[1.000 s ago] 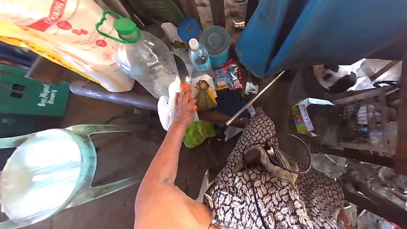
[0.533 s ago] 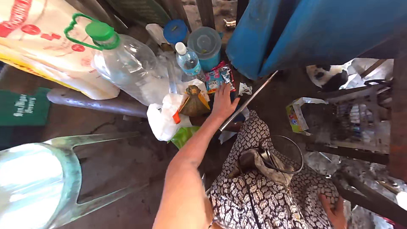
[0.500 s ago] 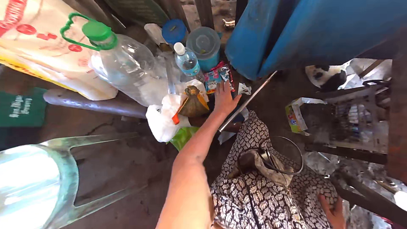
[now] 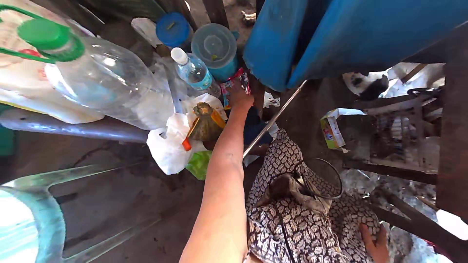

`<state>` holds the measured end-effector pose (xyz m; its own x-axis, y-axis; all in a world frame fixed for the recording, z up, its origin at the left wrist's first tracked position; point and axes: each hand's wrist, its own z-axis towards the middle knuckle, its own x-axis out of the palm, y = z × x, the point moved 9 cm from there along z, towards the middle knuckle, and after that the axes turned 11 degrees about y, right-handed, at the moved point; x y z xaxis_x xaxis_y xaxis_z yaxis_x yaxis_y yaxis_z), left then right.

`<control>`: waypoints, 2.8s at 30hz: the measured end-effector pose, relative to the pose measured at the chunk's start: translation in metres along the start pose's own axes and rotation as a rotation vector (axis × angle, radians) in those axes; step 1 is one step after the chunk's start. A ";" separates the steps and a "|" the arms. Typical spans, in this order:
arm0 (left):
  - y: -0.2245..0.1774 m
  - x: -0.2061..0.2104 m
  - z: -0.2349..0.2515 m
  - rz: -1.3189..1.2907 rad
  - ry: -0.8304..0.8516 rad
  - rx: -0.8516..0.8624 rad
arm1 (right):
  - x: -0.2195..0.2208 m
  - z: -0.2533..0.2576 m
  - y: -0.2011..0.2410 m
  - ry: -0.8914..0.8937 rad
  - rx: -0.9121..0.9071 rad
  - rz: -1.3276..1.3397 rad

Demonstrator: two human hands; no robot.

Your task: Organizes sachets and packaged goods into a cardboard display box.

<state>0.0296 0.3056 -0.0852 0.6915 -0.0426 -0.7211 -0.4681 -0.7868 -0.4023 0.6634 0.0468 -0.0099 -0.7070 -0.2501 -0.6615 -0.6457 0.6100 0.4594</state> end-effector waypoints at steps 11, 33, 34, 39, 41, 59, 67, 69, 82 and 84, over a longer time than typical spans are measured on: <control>0.002 -0.023 0.004 0.291 -0.070 0.040 | 0.000 0.007 -0.007 0.009 0.049 -0.011; -0.130 0.068 -0.316 -1.175 1.108 0.592 | -0.068 -0.080 0.275 -0.124 -0.969 0.000; -0.138 0.072 -0.335 -1.108 1.122 0.626 | -0.065 -0.091 0.285 -0.148 -1.013 0.000; -0.161 0.088 -0.418 -0.875 1.211 1.086 | -0.037 -0.091 0.276 -0.048 -0.871 0.199; -0.166 0.099 -0.432 -0.926 1.264 1.095 | -0.047 -0.090 0.259 -0.094 -0.854 0.357; -0.158 0.115 -0.448 -0.972 1.061 0.825 | -0.083 -0.097 0.171 0.434 -0.794 1.090; -0.165 0.117 -0.489 -0.777 1.061 1.038 | -0.086 -0.121 0.151 0.520 -0.862 0.792; -0.168 0.121 -0.498 -0.733 0.968 1.011 | -0.087 -0.124 0.140 0.519 -0.840 0.773; -0.182 0.149 -0.528 -0.648 0.995 1.068 | -0.120 -0.144 0.058 0.016 -0.807 0.388; -0.184 0.159 -0.536 -0.621 1.069 1.111 | -0.126 -0.144 0.065 -0.045 -0.781 0.442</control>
<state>0.5203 0.1134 0.1759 0.7311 -0.6553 0.1899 0.1906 -0.0710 -0.9791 0.6685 0.0098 0.1888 -0.9361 -0.0737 -0.3440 -0.3415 -0.0454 0.9388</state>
